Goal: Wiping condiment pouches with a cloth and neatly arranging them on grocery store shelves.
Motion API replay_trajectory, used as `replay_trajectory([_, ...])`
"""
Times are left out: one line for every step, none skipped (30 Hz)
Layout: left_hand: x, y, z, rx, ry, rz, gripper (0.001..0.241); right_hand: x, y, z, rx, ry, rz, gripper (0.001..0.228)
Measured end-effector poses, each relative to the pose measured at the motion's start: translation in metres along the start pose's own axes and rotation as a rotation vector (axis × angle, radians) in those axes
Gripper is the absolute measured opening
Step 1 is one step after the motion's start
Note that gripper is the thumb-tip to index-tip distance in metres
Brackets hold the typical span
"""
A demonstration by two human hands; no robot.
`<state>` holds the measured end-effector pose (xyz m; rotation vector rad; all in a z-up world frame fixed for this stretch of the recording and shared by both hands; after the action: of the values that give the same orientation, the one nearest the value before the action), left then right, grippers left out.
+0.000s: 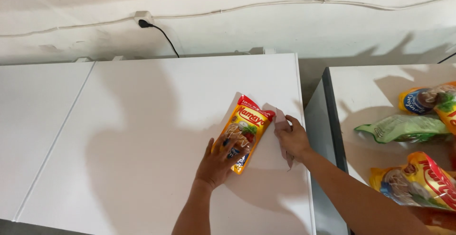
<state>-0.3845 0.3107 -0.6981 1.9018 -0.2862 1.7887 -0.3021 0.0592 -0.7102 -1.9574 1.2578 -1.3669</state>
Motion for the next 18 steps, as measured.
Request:
replay_trajectory([-0.001, 0.004, 0.003, -0.001, 0.002, 0.001, 0.067, 0.002, -0.002, -0.002, 0.002, 0.002, 0.001, 0.075])
replay_trajectory([0.0, 0.009, 0.006, -0.018, 0.03, 0.024, 0.065, 0.006, -0.005, -0.004, 0.013, 0.02, 0.031, 0.073])
replay_trajectory([0.001, 0.015, 0.009, -0.036, 0.057, 0.044, 0.063, 0.01, -0.007, -0.007, 0.021, 0.04, 0.06, 0.072])
replay_trajectory([-0.002, 0.019, 0.013, -0.038, 0.059, 0.042, 0.063, 0.011, 0.0, -0.002, 0.021, 0.043, 0.058, 0.072])
replay_trajectory([0.001, 0.021, 0.019, -0.044, 0.122, -0.047, 0.062, 0.017, -0.001, 0.005, 0.101, 0.129, 0.106, 0.069])
replay_trajectory([0.003, 0.022, 0.025, -0.051, 0.184, -0.137, 0.061, 0.024, -0.001, 0.011, 0.181, 0.215, 0.154, 0.066])
replay_trajectory([0.005, 0.029, 0.033, -0.047, 0.191, -0.136, 0.061, 0.029, -0.006, 0.016, 0.188, 0.213, 0.151, 0.066])
replay_trajectory([0.02, 0.031, 0.037, -0.039, 0.401, -0.376, 0.055, 0.04, -0.015, 0.018, 0.288, 0.295, 0.19, 0.064])
replay_trajectory([0.03, 0.031, 0.033, -0.027, 0.6, -0.617, 0.049, 0.047, -0.02, 0.016, 0.379, 0.373, 0.232, 0.061])
replay_trajectory([0.044, 0.04, 0.037, -0.02, 0.597, -0.618, 0.049, 0.049, -0.028, 0.013, 0.375, 0.366, 0.23, 0.061])
replay_trajectory([0.059, 0.028, 0.033, 0.149, 0.795, -1.037, 0.046, 0.052, -0.038, 0.009, 0.43, 0.355, 0.298, 0.059])
replay_trajectory([0.062, 0.02, 0.029, 0.334, 0.981, -1.455, 0.044, 0.056, -0.048, 0.004, 0.484, 0.343, 0.367, 0.058])
replay_trajectory([0.066, 0.018, 0.028, 0.326, 0.981, -1.455, 0.044, 0.057, -0.054, -0.002, 0.488, 0.348, 0.369, 0.058])
replay_trajectory([0.051, 0.008, 0.023, 0.553, 1.041, -1.769, 0.043, 0.055, -0.065, -0.01, 0.536, 0.316, 0.34, 0.059])
replay_trajectory([0.036, 0.003, 0.019, 0.789, 1.09, -2.078, 0.044, 0.052, -0.08, -0.015, 0.593, 0.28, 0.309, 0.06])
replay_trajectory([0.009, -0.014, 0.014, 0.773, 1.1, -2.08, 0.044, 0.045, -0.084, -0.017, 0.607, 0.282, 0.31, 0.06])
replay_trajectory([-0.028, -0.025, 0.001, 0.903, 0.991, -2.068, 0.043, 0.028, -0.088, -0.023, 0.663, 0.209, 0.217, 0.06])
replay_trajectory([-0.065, -0.037, -0.013, 1.029, 0.879, -2.049, 0.043, 0.011, -0.092, -0.03, 0.717, 0.136, 0.123, 0.061])
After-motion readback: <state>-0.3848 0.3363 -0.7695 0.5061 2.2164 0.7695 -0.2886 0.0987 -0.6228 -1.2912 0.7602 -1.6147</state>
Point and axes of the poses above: each hand's wrist, its own z-axis towards the middle knuckle, its own x-axis out of the back of the hand, y = z × x, the point moved 7 cm from there along z, towards the middle knuckle, and after that the axes turned 10 degrees about -z, right-handed, at the moved point
